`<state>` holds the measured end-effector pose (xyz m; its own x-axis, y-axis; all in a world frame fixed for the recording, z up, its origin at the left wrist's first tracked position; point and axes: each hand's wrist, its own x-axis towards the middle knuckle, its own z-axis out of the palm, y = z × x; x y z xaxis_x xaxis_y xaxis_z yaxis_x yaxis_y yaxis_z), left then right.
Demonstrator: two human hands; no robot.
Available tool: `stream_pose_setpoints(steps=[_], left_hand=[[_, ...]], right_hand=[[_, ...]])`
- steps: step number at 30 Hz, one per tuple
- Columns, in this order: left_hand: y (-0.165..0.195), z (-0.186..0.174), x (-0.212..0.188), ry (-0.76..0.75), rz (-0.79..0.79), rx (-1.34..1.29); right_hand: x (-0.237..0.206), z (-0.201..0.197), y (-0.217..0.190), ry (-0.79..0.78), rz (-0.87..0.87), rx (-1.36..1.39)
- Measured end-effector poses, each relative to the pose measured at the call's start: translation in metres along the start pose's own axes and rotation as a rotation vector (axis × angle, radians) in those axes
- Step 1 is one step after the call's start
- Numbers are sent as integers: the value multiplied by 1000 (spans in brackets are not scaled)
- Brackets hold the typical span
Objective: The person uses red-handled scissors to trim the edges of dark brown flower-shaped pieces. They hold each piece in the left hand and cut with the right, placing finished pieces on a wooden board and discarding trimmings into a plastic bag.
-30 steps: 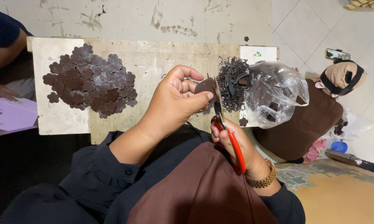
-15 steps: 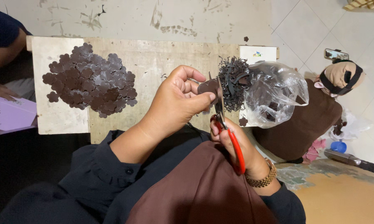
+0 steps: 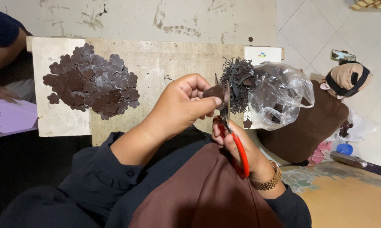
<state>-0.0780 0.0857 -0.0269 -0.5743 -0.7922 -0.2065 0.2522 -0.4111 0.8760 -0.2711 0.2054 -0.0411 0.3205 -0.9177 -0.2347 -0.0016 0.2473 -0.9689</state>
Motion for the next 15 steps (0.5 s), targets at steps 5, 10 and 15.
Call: stream_pose_setpoints(steps=[5,10,15], left_hand=[[-3,3,-1,-53,-82,-57],[1,6,-5,-106,-131,-111],[1,14,-6,-121,-174,-178]], right_hand=[[-1,3,0,2,8,56],[-2,4,-2,11,-12,53],[-4,4,-4,10,-43,35]])
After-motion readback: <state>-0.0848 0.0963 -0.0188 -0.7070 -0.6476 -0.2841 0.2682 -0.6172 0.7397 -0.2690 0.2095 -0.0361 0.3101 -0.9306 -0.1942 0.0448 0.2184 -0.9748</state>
